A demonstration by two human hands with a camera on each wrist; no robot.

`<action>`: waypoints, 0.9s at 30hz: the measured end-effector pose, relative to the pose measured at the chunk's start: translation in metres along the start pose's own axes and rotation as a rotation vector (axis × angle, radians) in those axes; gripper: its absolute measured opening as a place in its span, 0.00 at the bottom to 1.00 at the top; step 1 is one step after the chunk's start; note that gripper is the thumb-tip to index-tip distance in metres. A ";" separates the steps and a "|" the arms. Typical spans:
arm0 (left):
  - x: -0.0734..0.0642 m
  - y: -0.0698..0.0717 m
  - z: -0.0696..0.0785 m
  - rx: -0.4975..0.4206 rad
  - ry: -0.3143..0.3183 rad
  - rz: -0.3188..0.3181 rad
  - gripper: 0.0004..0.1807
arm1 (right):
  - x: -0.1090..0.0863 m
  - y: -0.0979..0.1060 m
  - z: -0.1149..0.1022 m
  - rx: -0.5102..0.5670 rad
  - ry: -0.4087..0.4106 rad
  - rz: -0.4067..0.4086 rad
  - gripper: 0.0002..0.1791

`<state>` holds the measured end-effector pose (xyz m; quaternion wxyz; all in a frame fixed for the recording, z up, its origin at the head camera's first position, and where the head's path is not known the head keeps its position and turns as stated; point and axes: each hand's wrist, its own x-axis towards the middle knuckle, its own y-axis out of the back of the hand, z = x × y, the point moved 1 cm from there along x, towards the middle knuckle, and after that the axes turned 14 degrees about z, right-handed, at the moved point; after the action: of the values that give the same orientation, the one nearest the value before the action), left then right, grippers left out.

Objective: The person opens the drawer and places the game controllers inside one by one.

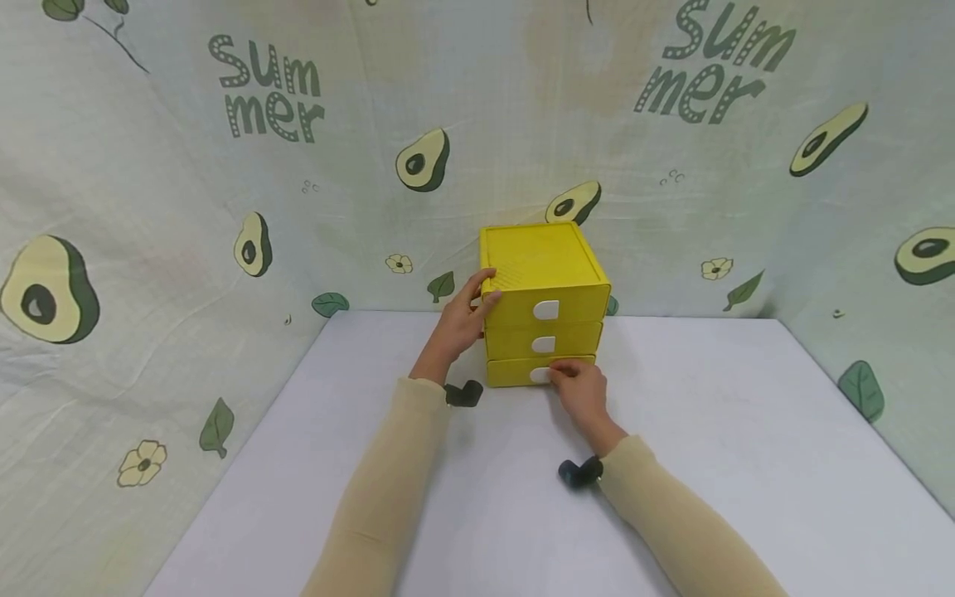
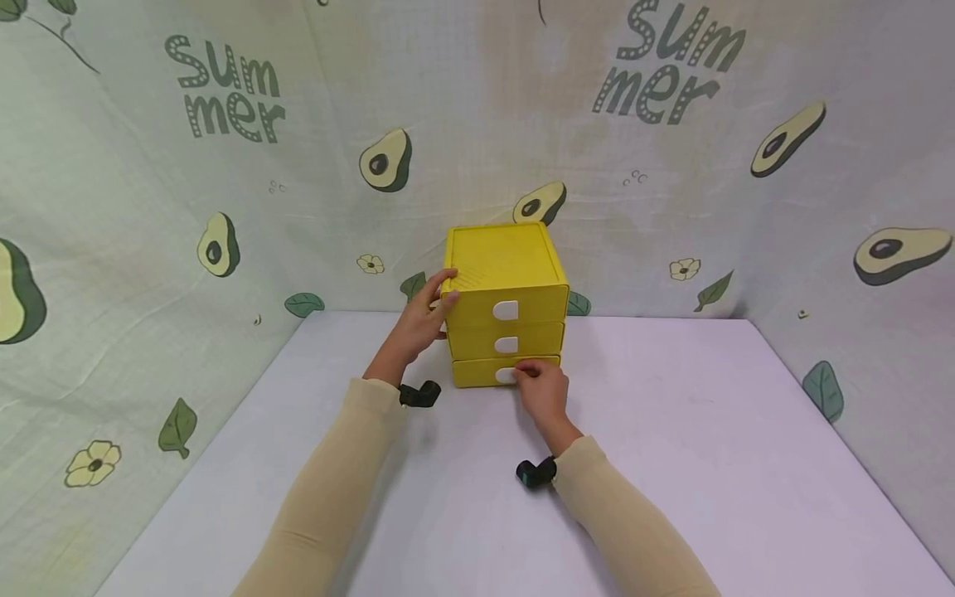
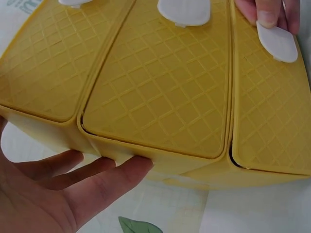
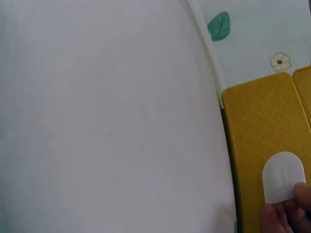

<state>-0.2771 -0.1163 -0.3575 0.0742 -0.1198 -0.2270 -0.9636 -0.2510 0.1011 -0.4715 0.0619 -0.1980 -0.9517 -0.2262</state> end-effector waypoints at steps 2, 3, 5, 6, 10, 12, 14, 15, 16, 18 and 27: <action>0.000 0.000 -0.002 -0.003 0.007 -0.011 0.31 | -0.001 -0.001 0.001 -0.002 0.003 0.007 0.10; 0.000 0.001 -0.002 -0.004 0.009 -0.012 0.31 | -0.001 -0.001 0.002 -0.001 0.005 0.009 0.10; -0.001 0.002 -0.003 -0.004 0.012 -0.008 0.30 | -0.002 -0.002 0.003 -0.005 0.014 0.007 0.10; -0.002 0.003 -0.002 -0.003 0.013 -0.004 0.30 | -0.003 -0.002 0.003 -0.003 0.018 0.006 0.10; -0.004 0.005 -0.002 -0.001 0.009 0.000 0.28 | -0.004 -0.003 0.003 -0.005 0.048 0.020 0.09; -0.004 0.005 -0.002 0.000 0.004 -0.004 0.28 | -0.004 -0.003 0.003 -0.008 0.058 0.031 0.09; -0.004 0.005 -0.002 0.000 -0.003 -0.003 0.28 | -0.004 -0.003 0.002 -0.008 0.061 0.037 0.09; -0.004 0.004 -0.002 -0.002 -0.008 -0.002 0.28 | -0.004 -0.003 0.002 -0.008 0.062 0.040 0.09; -0.004 0.004 -0.002 -0.003 -0.013 0.000 0.28 | -0.004 -0.002 0.002 -0.007 0.062 0.041 0.09; -0.003 0.003 -0.001 -0.006 -0.021 0.000 0.28 | -0.003 -0.001 0.003 0.000 0.060 0.042 0.09; -0.005 0.003 0.000 0.024 -0.014 -0.025 0.31 | 0.000 0.009 0.003 -0.040 0.081 -0.101 0.12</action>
<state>-0.2716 -0.1185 -0.3581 0.0621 -0.1227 -0.2404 -0.9609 -0.2476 0.1101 -0.4704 0.0849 -0.1418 -0.9525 -0.2559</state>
